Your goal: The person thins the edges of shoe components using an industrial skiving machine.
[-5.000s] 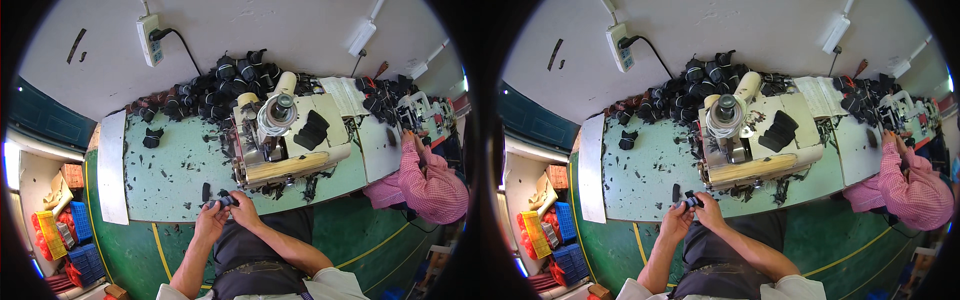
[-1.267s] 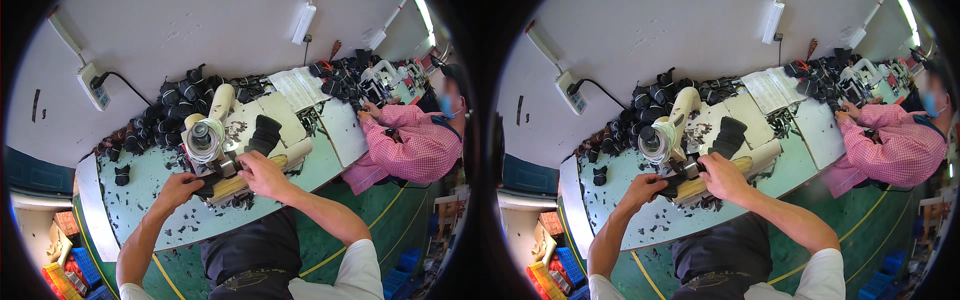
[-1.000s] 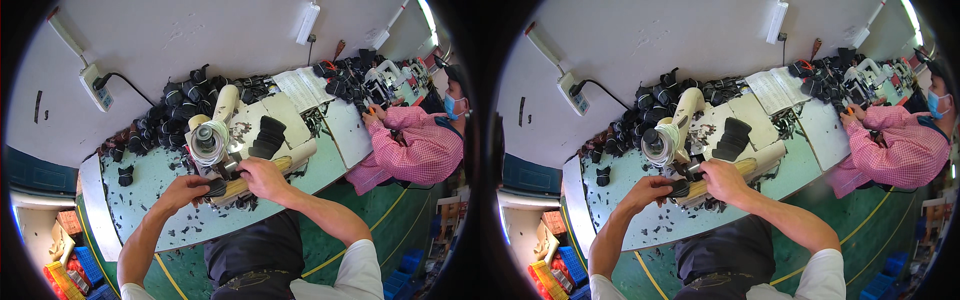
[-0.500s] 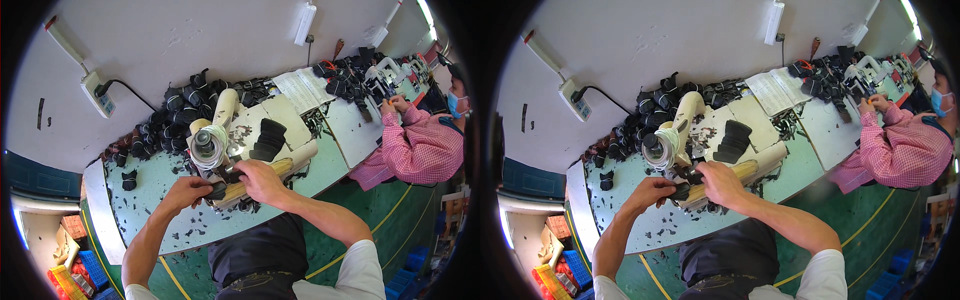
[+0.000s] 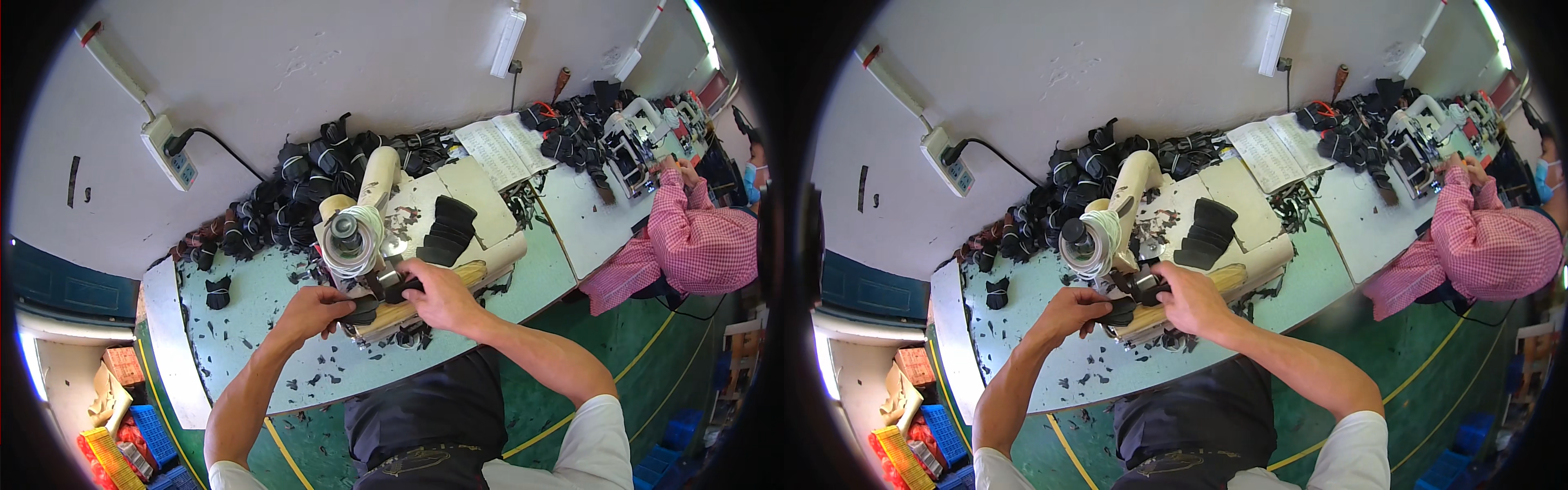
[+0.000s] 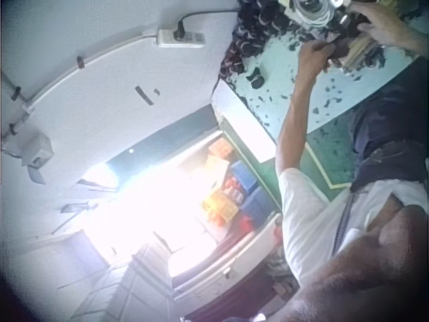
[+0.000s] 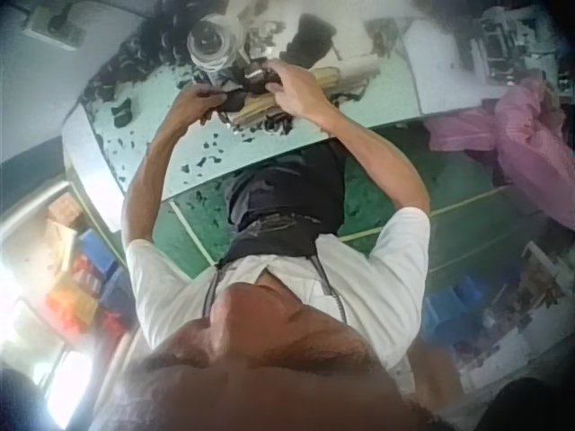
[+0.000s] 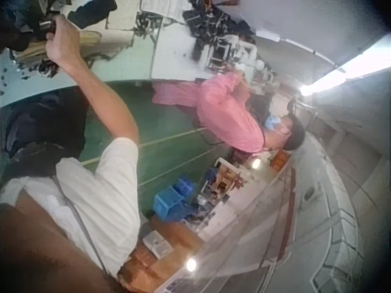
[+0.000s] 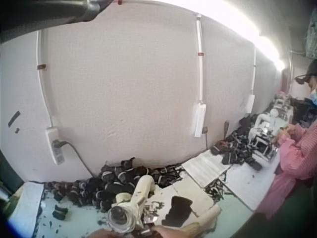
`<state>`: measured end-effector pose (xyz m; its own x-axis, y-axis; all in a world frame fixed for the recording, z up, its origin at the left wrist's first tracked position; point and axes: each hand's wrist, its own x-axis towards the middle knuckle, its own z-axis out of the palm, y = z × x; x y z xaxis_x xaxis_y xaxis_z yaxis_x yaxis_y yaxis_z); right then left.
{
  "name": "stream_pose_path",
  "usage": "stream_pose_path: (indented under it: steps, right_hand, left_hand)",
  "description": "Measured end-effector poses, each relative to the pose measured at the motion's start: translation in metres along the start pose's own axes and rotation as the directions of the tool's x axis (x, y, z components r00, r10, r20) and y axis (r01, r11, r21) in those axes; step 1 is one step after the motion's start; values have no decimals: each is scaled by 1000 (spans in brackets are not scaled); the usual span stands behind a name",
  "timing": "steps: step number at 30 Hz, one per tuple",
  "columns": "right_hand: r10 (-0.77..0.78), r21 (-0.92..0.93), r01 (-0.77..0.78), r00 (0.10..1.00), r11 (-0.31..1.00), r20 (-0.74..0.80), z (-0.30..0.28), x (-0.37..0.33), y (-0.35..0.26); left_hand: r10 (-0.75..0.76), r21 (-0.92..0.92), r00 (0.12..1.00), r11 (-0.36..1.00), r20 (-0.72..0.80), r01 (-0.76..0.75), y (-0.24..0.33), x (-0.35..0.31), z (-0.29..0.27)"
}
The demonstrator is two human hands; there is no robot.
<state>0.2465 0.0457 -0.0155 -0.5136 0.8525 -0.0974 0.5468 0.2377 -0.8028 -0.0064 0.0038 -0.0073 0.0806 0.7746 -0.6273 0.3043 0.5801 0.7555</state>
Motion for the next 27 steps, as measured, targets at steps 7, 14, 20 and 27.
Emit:
stream_pose_path:
  steps: [7, 14, 20, 27]
  right_hand:
    - [-62, 1, 62, 998, 998, -26, 0, 0, 0]
    - [4, 40, -4, 1000, 999, -16, 0, -3, 8]
    - [-20, 60, 19, 999, 998, 26, -1, -2, -1]
    - [92, 137, -84, 994, 987, -51, 1, -5, 0]
  left_hand:
    - [-48, 94, 999, 994, 3, 47, 13, 4, 6]
    - [-29, 54, 994, 998, -106, 35, -2, -3, 1]
    - [17, 224, 990, 975, -138, 15, 11, 7, 20]
    - [32, -15, 996, 999, -78, -33, -1, -4, 9]
